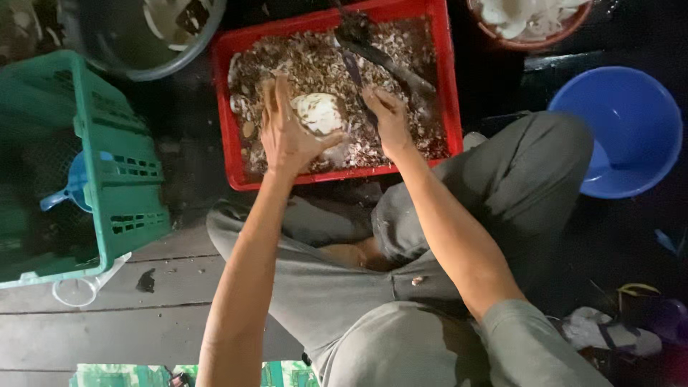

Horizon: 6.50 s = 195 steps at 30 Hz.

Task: The person sits cross-legged on the floor and uses a knife to peel the brown husk off a coconut. The person holds the coconut in their left hand and scrapes the husk away with the knife in their right hand, working over a red tray that collects the debris.

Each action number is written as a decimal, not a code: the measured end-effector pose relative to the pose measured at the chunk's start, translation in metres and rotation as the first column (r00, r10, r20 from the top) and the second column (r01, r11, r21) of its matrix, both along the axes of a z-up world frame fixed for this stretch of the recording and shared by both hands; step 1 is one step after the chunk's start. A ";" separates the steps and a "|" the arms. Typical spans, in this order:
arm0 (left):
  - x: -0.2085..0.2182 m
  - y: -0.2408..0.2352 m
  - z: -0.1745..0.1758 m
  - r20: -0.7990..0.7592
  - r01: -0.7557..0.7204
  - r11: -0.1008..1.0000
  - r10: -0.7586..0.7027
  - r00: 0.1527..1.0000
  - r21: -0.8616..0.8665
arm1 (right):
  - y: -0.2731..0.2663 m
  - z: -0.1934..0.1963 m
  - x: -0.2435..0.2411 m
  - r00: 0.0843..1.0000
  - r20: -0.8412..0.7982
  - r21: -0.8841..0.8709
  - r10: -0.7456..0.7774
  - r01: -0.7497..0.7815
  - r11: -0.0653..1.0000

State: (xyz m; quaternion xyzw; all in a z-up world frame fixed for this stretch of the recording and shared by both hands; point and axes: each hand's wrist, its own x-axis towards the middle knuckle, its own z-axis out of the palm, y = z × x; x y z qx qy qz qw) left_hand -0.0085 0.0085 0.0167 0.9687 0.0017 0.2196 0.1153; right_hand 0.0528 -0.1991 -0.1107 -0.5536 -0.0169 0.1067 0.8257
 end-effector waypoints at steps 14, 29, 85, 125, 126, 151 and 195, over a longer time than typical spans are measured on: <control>0.010 0.003 -0.010 -0.313 -0.041 0.906 -0.103 0.944 -0.422 | 0.046 0.075 0.028 0.773 0.549 -0.572 0.319 0.069 0.817; 0.006 -0.004 -0.007 0.040 0.099 0.954 -0.092 0.995 -0.283 | 0.041 0.059 0.021 0.843 0.488 -0.452 0.228 0.020 0.892; 0.013 -0.001 -0.003 -0.294 -0.050 0.938 -0.056 0.954 -0.342 | 0.041 0.059 0.025 0.893 0.429 -0.424 0.135 0.066 0.903; 0.000 -0.024 -0.027 -0.240 -0.207 0.873 0.107 0.965 -0.442 | 0.036 -0.013 0.007 0.947 0.298 -0.624 0.121 0.097 0.775; -0.019 -0.023 -0.025 -0.302 -0.260 0.864 0.134 0.944 -0.431 | 0.041 -0.029 -0.018 0.969 0.187 -0.685 0.161 0.011 0.729; 0.011 -0.012 -0.004 -0.472 -0.222 0.883 0.000 0.882 -0.414 | 0.036 0.043 -0.005 0.889 0.457 -0.399 0.028 0.176 0.900; 0.024 0.007 -0.009 -0.271 0.002 0.905 -0.130 0.954 -0.426 | 0.042 0.034 0.023 0.830 0.532 -0.461 0.168 0.117 0.880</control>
